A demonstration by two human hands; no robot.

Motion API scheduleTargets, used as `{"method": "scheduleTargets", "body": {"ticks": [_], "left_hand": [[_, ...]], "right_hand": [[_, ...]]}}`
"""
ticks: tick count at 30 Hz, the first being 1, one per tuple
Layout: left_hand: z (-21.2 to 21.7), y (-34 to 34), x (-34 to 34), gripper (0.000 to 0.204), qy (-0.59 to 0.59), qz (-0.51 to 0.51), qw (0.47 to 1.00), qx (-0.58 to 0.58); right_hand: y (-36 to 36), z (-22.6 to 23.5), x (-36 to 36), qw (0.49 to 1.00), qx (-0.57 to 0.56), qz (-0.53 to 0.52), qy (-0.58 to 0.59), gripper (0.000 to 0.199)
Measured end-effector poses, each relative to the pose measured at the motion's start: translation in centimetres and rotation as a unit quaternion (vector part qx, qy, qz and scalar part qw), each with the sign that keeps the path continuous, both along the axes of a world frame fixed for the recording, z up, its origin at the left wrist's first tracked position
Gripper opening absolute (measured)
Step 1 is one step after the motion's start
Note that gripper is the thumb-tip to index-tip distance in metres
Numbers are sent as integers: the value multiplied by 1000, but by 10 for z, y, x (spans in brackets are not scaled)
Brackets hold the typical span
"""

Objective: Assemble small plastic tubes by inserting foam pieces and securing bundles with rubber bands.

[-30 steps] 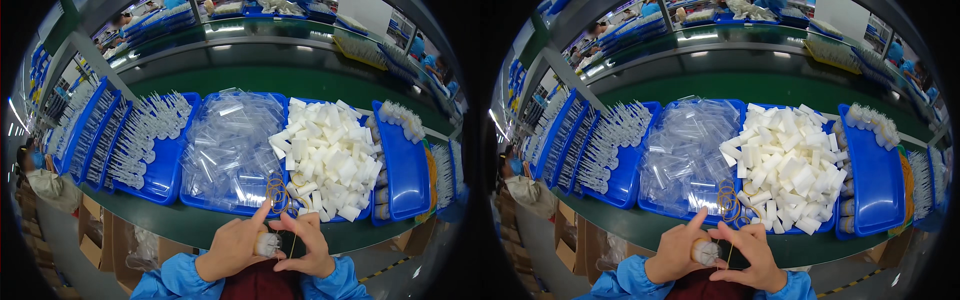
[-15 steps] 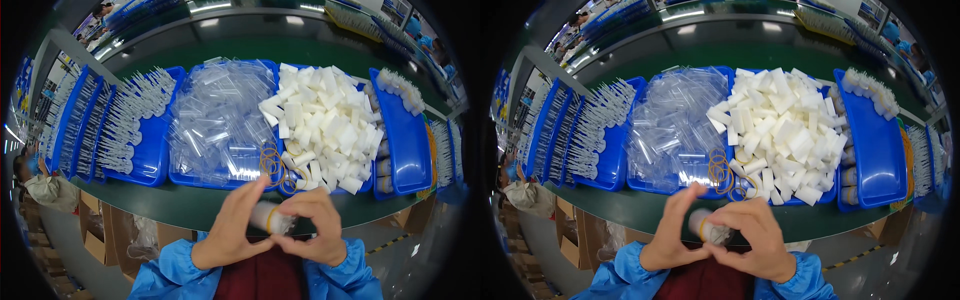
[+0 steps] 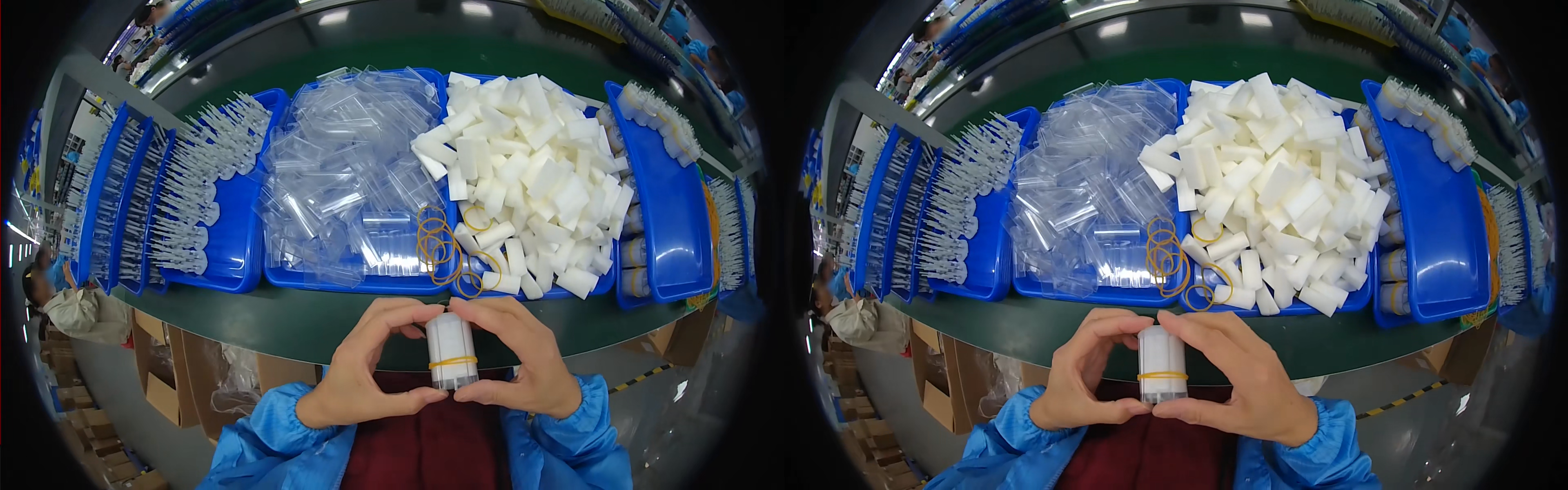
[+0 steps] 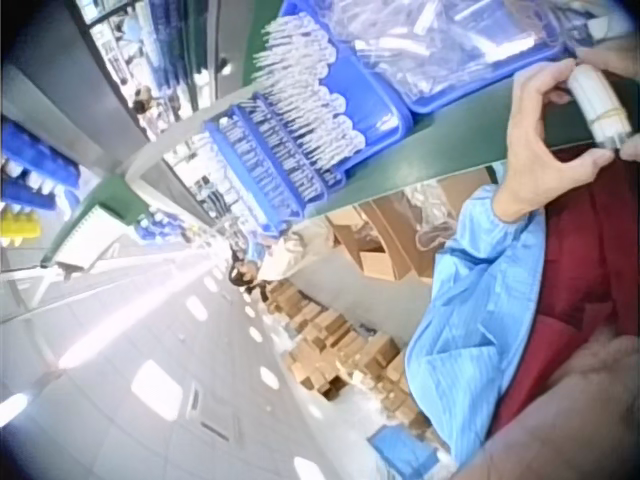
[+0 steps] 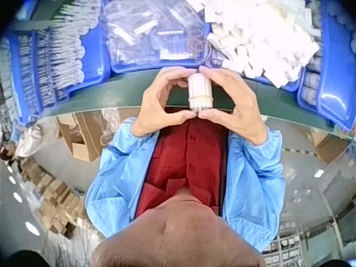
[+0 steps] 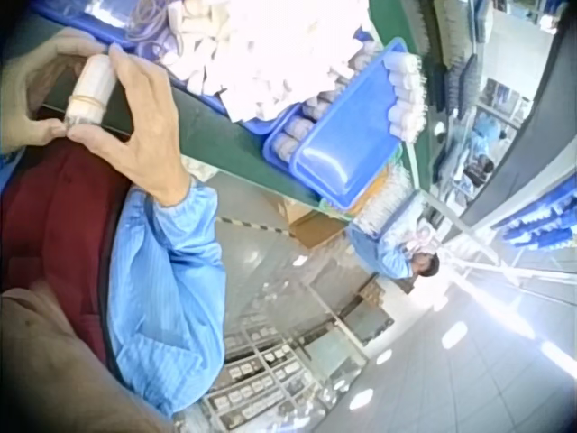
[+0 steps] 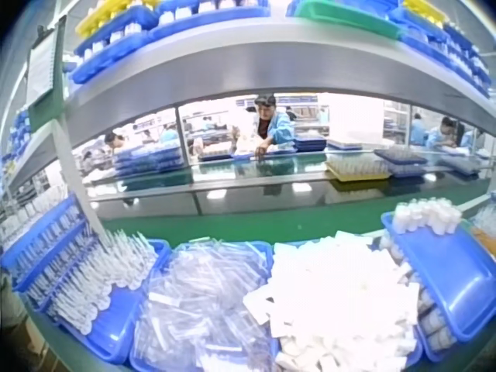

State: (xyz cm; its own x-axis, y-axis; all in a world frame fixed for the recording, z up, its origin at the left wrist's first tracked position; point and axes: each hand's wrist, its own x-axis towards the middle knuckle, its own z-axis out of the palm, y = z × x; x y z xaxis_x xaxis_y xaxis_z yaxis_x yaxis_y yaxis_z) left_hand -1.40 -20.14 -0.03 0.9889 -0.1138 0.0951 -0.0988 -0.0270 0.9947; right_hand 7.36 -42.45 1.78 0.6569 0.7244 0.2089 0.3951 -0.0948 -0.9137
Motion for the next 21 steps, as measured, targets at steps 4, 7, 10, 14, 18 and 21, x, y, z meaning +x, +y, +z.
{"method": "scheduleTargets", "body": {"ticks": [4, 7, 10, 14, 18, 21], "left_hand": [[3, 4, 5, 79, -11, -25, 997, 73], [2, 6, 8, 82, -22, -21, 993, 110], [12, 0, 14, 85, -45, 60, 991, 109], [3, -4, 12, 89, -9, 61, 996, 64], [0, 3, 7, 91, 22, 12, 999, 48], [-3, 2, 4, 89, 24, 4, 999, 39]], "right_hand": [[-2, 0, 2, 1000, -1, -1, -21, 70], [-2, -5, 3, 999, 7, 0, 43, 68], [1, -12, -1, 981, 72, -35, 175, 70], [12, -14, -12, 921, 205, -60, 325, 73], [3, -23, -9, 950, 164, 0, 265, 81], [-6, -27, -7, 988, 87, 14, 129, 85]]}}
